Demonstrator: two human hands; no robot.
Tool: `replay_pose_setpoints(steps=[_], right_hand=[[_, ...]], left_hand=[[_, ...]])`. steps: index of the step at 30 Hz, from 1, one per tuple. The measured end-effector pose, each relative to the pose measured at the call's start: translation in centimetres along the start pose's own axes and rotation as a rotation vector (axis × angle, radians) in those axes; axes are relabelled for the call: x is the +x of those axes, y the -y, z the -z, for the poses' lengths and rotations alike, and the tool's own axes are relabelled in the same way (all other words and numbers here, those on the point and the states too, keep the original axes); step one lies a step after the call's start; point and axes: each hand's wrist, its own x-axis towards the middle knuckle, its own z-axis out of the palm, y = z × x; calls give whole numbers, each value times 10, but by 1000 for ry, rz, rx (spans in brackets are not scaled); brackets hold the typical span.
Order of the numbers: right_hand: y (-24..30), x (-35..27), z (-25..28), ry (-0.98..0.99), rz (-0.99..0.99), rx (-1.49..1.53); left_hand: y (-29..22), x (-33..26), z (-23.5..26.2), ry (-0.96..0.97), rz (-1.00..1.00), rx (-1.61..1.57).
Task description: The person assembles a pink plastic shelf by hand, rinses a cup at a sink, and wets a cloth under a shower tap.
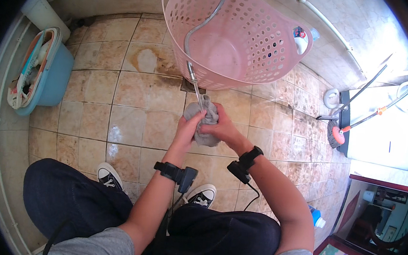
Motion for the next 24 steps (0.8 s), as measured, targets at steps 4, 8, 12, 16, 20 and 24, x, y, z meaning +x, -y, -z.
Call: replay_pose_setpoints(steps=[4,8,12,16,20,24], right_hand=[[-6,6,-8,-44,31,39],[-7,3,-20,-151,-42,248],[-28,2,-34,-324,-26,160],[-48,0,-28,-403,76,62],[-52,-2,-28,-440,89,-80],[-38,-6,-32,-491,100,-326]], left_hand=[[12,7,-13,-229,-233,-24],[19,10,-21,-355,-293,78],[36,15,-21,-577,-182,192],[52,10,-21,-423,-268,45],[64,11,-18,-530,-257,216],[65,8,-15,-415,-313,84]])
